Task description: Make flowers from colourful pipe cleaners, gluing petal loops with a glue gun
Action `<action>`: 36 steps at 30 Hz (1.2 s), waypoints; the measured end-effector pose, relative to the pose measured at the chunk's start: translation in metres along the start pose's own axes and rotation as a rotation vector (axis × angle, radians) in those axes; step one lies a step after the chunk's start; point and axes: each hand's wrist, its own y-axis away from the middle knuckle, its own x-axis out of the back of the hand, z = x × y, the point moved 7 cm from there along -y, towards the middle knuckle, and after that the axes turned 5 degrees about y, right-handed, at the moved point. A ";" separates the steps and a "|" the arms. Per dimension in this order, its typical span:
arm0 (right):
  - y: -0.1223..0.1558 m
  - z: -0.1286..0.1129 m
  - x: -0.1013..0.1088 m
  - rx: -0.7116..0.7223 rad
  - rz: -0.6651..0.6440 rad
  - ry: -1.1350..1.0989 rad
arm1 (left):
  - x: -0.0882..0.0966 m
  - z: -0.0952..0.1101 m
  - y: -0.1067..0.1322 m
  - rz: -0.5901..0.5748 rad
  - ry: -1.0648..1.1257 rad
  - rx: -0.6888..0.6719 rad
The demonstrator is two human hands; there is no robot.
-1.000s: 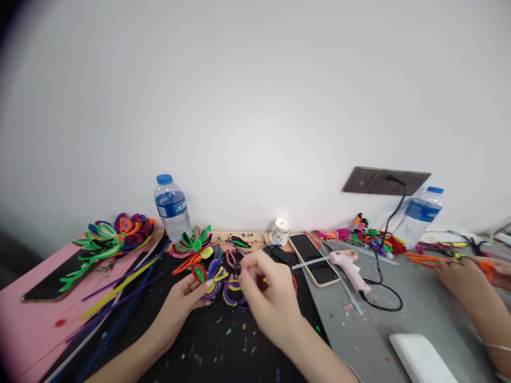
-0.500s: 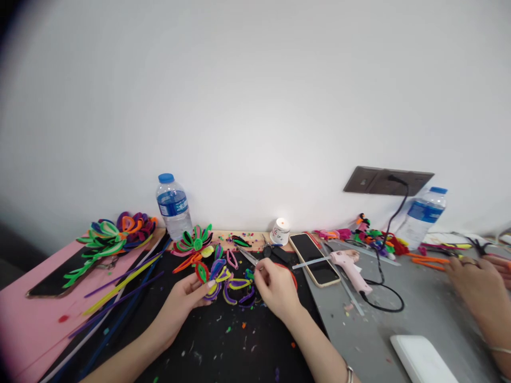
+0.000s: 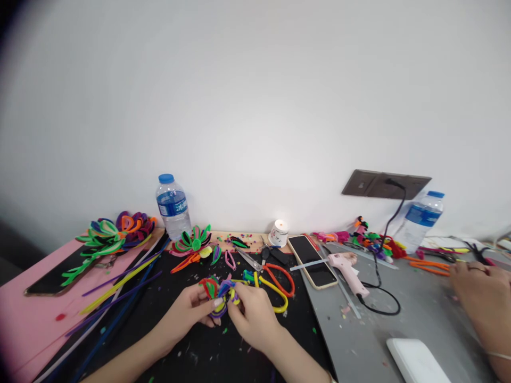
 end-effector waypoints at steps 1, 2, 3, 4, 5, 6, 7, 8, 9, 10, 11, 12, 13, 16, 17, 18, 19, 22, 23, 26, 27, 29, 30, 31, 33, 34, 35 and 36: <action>0.000 0.000 0.000 0.003 -0.002 -0.006 | 0.000 0.000 0.000 -0.002 0.001 0.001; 0.000 0.000 0.000 0.008 -0.004 -0.008 | 0.000 0.000 0.000 -0.003 0.002 0.003; 0.000 0.000 0.001 0.012 -0.005 -0.007 | 0.000 -0.001 0.000 -0.001 0.005 0.008; 0.000 0.000 0.001 0.016 -0.006 -0.006 | 0.000 -0.001 0.000 0.005 0.008 0.012; 0.000 -0.001 0.001 0.019 -0.006 -0.005 | 0.001 -0.001 0.001 0.012 0.010 0.019; 0.000 -0.001 0.001 0.022 -0.008 -0.007 | 0.001 -0.002 0.001 0.022 0.010 0.024; -0.001 -0.001 0.001 0.022 -0.009 -0.007 | 0.002 -0.002 0.001 0.031 0.007 0.029; -0.001 -0.002 0.001 0.022 -0.010 -0.007 | 0.002 -0.002 0.001 0.039 0.002 0.033; -0.002 -0.002 0.001 0.022 -0.011 -0.006 | 0.003 -0.002 0.001 0.046 -0.005 0.036; -0.002 -0.002 0.002 0.021 -0.013 -0.006 | 0.003 -0.001 0.001 0.051 -0.012 0.041; -0.002 -0.001 0.002 0.020 -0.017 -0.007 | 0.003 -0.001 0.001 0.056 -0.018 0.045; -0.003 -0.001 0.002 0.019 -0.021 -0.008 | 0.003 -0.001 0.001 0.063 -0.024 0.048; -0.003 -0.001 0.001 0.018 -0.025 -0.011 | 0.003 -0.001 0.001 0.068 -0.026 0.050; -0.004 0.001 0.001 0.010 -0.036 -0.012 | 0.004 -0.001 0.001 0.086 -0.026 0.052; -0.004 0.001 0.001 0.009 -0.035 -0.012 | 0.004 -0.001 0.001 0.089 -0.026 0.048; -0.004 0.001 0.002 0.011 -0.035 -0.015 | 0.004 -0.001 0.001 0.090 -0.026 0.044; -0.004 0.001 0.002 0.017 -0.032 -0.019 | 0.004 -0.001 0.001 0.091 -0.026 0.039; -0.004 0.000 0.002 0.034 -0.029 -0.027 | 0.004 0.000 0.001 0.094 -0.024 0.037; -0.004 0.000 0.002 0.036 -0.032 -0.025 | 0.004 0.001 0.002 0.096 -0.022 0.040; -0.004 0.000 0.001 0.042 -0.051 -0.017 | 0.003 0.002 0.002 0.094 -0.021 0.042; -0.005 0.000 0.001 0.046 -0.055 -0.017 | 0.003 0.002 0.002 0.091 -0.023 0.040; -0.005 -0.001 0.002 0.056 -0.063 -0.027 | 0.002 0.002 0.001 0.084 -0.029 0.034; -0.005 -0.002 0.002 0.059 -0.067 -0.036 | 0.002 0.002 0.001 0.081 -0.030 0.033; -0.006 -0.002 0.003 0.061 -0.072 -0.046 | 0.003 0.002 0.001 0.082 -0.032 0.032; -0.006 -0.002 0.003 0.061 -0.082 -0.059 | 0.003 0.000 0.000 0.083 -0.036 0.035; -0.006 -0.002 0.004 0.060 -0.085 -0.061 | 0.004 0.000 0.000 0.085 -0.038 0.037; -0.006 -0.002 0.004 0.061 -0.087 -0.061 | 0.004 -0.001 -0.001 0.083 -0.039 0.035; -0.006 -0.002 0.004 0.062 -0.089 -0.062 | 0.003 -0.001 -0.001 0.078 -0.040 0.030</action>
